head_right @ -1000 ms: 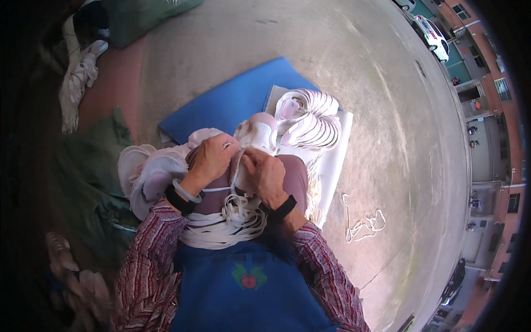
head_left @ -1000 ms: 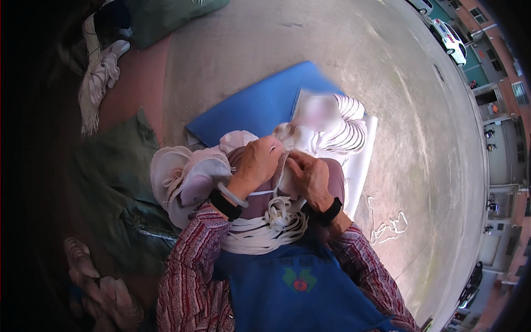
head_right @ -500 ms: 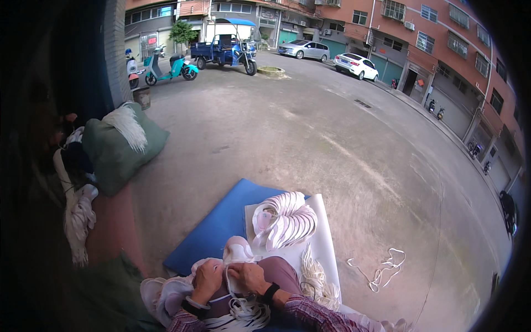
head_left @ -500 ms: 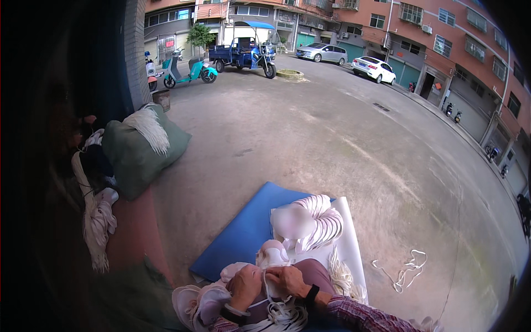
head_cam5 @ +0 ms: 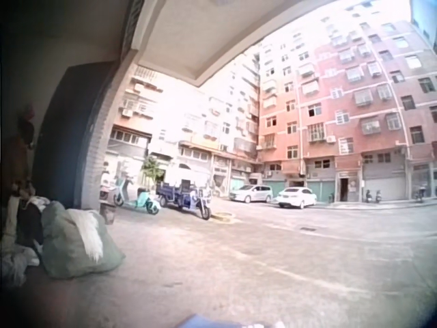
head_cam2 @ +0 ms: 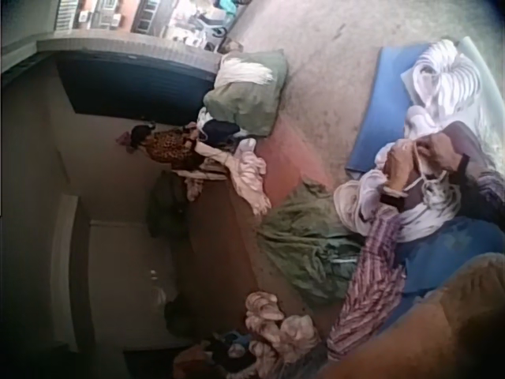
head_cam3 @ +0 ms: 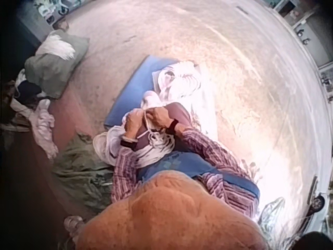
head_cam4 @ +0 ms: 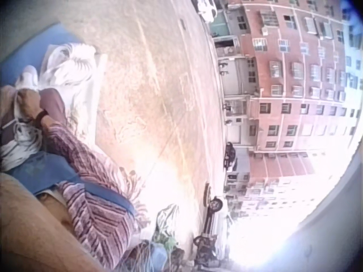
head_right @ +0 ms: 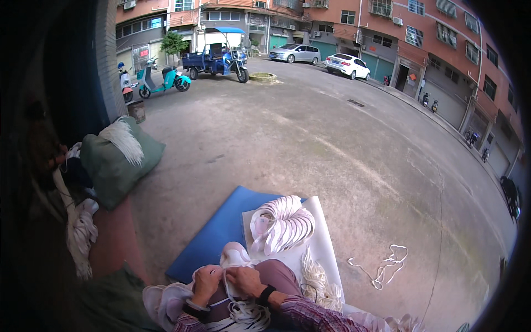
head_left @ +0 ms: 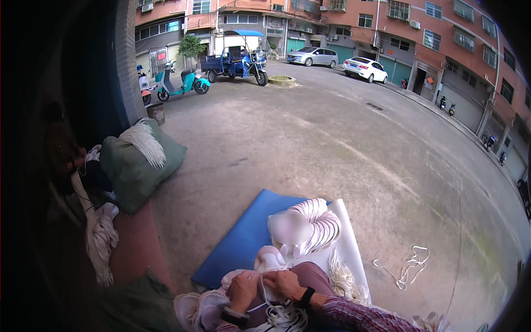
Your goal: Thread laces through the eyelets of a shoe.
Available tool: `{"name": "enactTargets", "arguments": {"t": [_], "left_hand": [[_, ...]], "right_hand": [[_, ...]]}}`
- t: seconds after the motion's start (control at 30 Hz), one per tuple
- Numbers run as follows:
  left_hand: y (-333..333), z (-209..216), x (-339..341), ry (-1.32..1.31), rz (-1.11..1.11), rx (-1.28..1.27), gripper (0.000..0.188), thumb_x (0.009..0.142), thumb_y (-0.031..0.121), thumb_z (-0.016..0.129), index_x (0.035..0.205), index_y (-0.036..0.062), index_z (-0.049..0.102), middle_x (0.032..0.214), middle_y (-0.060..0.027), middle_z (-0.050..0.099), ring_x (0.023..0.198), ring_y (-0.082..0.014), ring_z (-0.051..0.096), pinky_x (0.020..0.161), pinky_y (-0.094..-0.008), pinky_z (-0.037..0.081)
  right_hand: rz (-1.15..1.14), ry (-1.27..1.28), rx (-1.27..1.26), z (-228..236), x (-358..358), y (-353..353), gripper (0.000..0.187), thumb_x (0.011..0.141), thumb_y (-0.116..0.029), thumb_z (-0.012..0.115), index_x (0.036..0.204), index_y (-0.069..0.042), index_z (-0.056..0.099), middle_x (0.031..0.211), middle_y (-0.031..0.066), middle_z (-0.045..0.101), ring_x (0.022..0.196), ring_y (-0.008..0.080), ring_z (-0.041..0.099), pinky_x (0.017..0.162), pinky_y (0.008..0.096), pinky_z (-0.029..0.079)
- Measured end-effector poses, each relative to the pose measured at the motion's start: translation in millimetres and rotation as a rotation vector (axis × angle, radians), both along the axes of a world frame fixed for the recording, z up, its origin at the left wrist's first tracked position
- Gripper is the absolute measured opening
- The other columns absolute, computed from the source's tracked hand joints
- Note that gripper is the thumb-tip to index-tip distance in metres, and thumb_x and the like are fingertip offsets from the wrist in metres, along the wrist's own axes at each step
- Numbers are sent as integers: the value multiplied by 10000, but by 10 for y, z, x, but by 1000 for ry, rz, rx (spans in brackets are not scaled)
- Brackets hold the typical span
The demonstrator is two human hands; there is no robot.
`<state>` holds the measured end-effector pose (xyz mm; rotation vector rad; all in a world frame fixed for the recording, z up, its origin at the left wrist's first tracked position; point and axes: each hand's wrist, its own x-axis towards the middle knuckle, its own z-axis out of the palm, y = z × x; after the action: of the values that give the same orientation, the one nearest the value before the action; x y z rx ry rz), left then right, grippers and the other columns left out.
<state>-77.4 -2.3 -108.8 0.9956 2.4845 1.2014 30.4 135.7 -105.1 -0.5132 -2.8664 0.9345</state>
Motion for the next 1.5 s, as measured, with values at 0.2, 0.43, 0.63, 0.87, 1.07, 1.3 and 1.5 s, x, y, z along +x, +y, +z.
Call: {"name": "enactTargets", "arguments": {"t": [0.2,0.43,0.63,0.87,1.07,1.3,1.5], "left_hand": [[-18,80,93,29,75,44,179,867,189,663,914,23,714,893,-202,699,859,-404,670,776,-453,526],[-17,41,63,65,-81,75,183,887,177,630,930,16,706,941,-206,690,876,-399,666,790,-457,525],[19,70,41,45,-70,91,206,912,192,599,958,15,693,965,-206,682,905,-398,658,808,-447,521],[-38,36,147,-9,-17,42,205,925,201,587,981,28,682,1005,-212,681,930,-402,657,826,-455,518],[-135,102,399,261,48,178,277,780,85,698,1022,16,582,1037,-198,592,998,-399,574,876,-467,475],[-332,403,485,-806,-150,217,565,1043,417,467,807,-59,660,732,-114,676,671,-182,681,642,-284,550],[160,365,546,-1549,-84,140,532,1056,445,408,1164,-43,589,887,-95,673,781,-176,680,721,-324,575]], "right_hand": [[-16,16,-11,-5,-12,-50,298,931,-420,579,1117,-226,710,868,144,708,776,356,687,677,444,544],[18,4,27,-39,-58,-34,234,922,-340,561,949,-148,691,837,159,700,782,372,683,681,480,531],[0,32,115,-16,-132,-37,271,921,-291,528,888,-69,679,739,203,678,704,391,680,661,495,536],[50,10,108,12,-90,-116,262,928,-266,520,898,-31,631,748,218,678,699,392,685,629,500,535],[250,25,236,198,153,-29,173,892,-199,577,920,-30,561,703,207,655,662,393,676,571,486,528],[238,-101,-962,729,563,263,132,921,-101,551,907,3,632,734,103,641,707,177,637,658,319,484],[965,-159,-1088,1168,864,-169,121,946,-105,561,949,10,597,799,100,638,731,206,645,675,324,498]]}}
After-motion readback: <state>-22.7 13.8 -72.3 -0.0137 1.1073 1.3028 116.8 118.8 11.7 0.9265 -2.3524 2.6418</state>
